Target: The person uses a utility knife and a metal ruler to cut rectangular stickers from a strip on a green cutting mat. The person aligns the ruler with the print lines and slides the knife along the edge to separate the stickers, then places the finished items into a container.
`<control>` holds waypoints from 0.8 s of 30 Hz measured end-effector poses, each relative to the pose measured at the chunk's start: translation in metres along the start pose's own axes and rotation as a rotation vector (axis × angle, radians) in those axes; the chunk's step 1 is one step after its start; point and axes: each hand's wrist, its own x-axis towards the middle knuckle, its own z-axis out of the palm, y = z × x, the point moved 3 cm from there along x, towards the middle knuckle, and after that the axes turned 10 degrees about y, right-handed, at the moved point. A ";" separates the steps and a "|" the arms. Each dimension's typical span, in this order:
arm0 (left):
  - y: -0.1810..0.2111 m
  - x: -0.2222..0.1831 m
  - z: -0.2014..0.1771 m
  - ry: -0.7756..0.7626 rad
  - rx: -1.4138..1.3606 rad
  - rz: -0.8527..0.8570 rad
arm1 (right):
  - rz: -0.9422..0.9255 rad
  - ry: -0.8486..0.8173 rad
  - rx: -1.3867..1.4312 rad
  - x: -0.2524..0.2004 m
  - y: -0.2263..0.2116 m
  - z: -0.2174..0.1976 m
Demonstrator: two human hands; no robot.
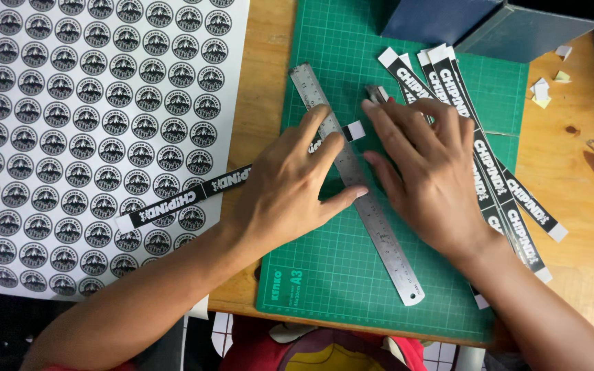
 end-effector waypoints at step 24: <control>-0.001 0.000 0.000 -0.005 -0.028 -0.009 | -0.041 -0.010 0.020 0.000 0.003 0.019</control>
